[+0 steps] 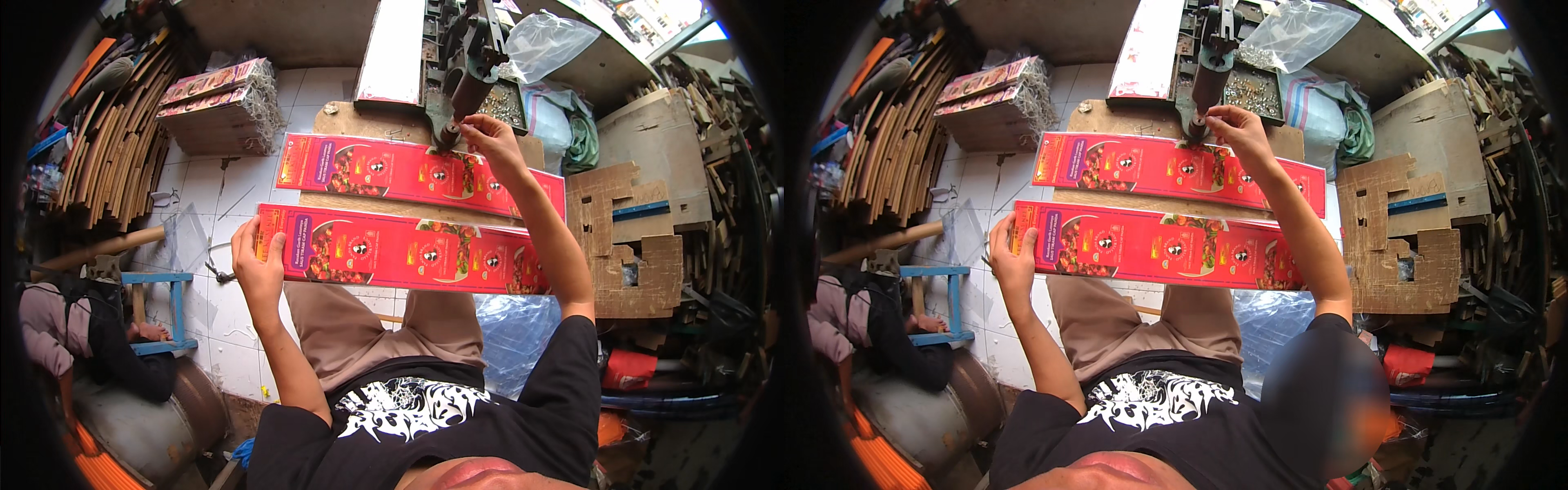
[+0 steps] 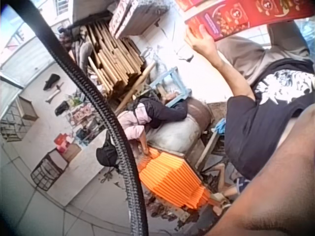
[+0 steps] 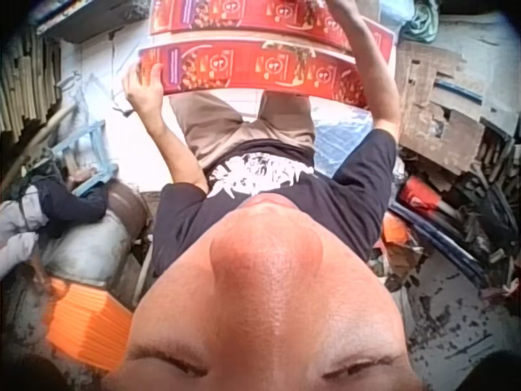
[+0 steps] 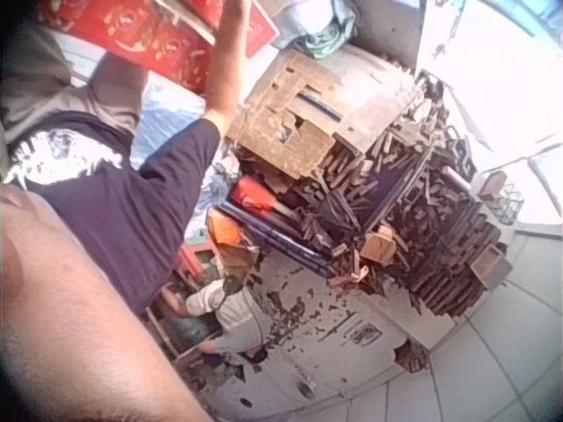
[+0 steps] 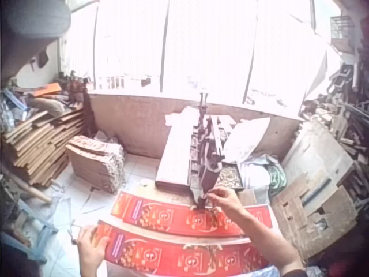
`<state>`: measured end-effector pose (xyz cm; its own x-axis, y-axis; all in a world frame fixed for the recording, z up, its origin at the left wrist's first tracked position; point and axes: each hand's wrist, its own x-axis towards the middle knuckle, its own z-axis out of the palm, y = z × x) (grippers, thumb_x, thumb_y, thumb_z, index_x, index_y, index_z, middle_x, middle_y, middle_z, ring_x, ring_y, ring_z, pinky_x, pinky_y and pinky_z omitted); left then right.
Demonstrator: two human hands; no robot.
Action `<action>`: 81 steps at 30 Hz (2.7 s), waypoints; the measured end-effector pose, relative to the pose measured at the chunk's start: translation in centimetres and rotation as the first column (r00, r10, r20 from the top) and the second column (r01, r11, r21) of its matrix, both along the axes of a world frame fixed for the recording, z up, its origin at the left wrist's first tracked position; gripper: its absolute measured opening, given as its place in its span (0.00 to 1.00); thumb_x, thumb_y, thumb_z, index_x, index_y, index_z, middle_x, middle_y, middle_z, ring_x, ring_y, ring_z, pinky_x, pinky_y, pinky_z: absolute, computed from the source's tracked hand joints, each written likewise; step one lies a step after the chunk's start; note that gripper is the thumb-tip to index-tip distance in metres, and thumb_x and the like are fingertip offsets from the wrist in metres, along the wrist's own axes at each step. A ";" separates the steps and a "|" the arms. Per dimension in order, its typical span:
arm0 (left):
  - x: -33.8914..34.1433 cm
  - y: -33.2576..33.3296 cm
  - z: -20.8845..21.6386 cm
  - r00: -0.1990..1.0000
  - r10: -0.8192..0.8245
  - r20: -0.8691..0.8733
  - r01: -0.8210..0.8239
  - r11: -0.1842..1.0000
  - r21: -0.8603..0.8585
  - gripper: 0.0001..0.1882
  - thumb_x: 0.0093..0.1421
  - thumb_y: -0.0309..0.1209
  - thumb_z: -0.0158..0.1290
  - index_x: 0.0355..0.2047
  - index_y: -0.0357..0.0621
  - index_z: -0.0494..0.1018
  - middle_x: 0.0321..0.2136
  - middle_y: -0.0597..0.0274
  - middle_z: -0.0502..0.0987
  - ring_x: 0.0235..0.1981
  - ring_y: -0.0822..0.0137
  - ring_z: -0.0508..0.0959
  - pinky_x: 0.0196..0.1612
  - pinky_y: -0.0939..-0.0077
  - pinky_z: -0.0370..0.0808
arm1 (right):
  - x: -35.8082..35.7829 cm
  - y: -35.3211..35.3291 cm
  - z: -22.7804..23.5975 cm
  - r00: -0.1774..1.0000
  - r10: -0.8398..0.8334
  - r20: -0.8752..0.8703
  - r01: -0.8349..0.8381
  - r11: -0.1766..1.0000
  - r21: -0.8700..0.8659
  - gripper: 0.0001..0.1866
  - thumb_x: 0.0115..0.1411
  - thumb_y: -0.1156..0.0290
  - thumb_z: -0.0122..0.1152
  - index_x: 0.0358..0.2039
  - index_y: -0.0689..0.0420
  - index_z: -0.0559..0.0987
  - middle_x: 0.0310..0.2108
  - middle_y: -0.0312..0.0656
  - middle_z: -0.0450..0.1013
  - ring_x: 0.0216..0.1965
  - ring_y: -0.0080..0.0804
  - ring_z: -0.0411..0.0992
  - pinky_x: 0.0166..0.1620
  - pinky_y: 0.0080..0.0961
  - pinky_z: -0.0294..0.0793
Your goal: The person manually assembles packaging for incense by picking up printed cardboard sleeves, inserting a white backing board, and stacking the completed units. They use a manual riveting or stapling machine to secure the parts together at one end.
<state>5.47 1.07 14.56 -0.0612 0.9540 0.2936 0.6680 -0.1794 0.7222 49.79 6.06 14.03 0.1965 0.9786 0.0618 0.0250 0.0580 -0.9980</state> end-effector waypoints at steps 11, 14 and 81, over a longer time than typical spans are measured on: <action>0.1 -0.1 0.0 1.000 0.000 0.002 0.000 1.000 0.000 0.23 0.57 0.28 0.62 0.52 0.34 0.72 0.50 0.49 0.73 0.50 0.53 0.75 0.54 0.64 0.73 | -0.7 0.5 0.0 0.992 -0.017 -0.121 -0.007 0.980 -0.198 0.14 0.60 0.68 0.67 0.44 0.60 0.79 0.30 0.31 0.75 0.22 0.13 0.65 0.23 0.15 0.63; 0.1 -0.1 0.0 1.000 0.001 0.003 -0.001 1.000 -0.002 0.22 0.57 0.27 0.62 0.52 0.34 0.72 0.50 0.49 0.73 0.50 0.54 0.75 0.54 0.64 0.73 | -0.3 0.4 0.3 0.995 0.040 -0.094 -0.057 0.981 -0.184 0.15 0.60 0.67 0.67 0.44 0.60 0.79 0.29 0.31 0.75 0.23 0.13 0.65 0.23 0.15 0.62; -0.8 -0.5 0.3 0.991 0.127 0.035 -0.131 0.984 0.120 0.13 0.58 0.28 0.61 0.40 0.30 0.78 0.40 0.48 0.81 0.42 0.54 0.81 0.49 0.66 0.75 | 5.5 -30.2 -5.8 0.592 -0.710 0.381 0.769 0.639 -0.003 0.15 0.69 0.62 0.55 0.37 0.62 0.79 0.32 0.34 0.74 0.33 0.18 0.69 0.38 0.18 0.71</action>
<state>4.71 0.60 14.86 -0.1912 0.8945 0.4040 0.6715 -0.1810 0.7185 55.27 -24.16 8.21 0.8539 0.5043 0.1286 0.3000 -0.2751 -0.9134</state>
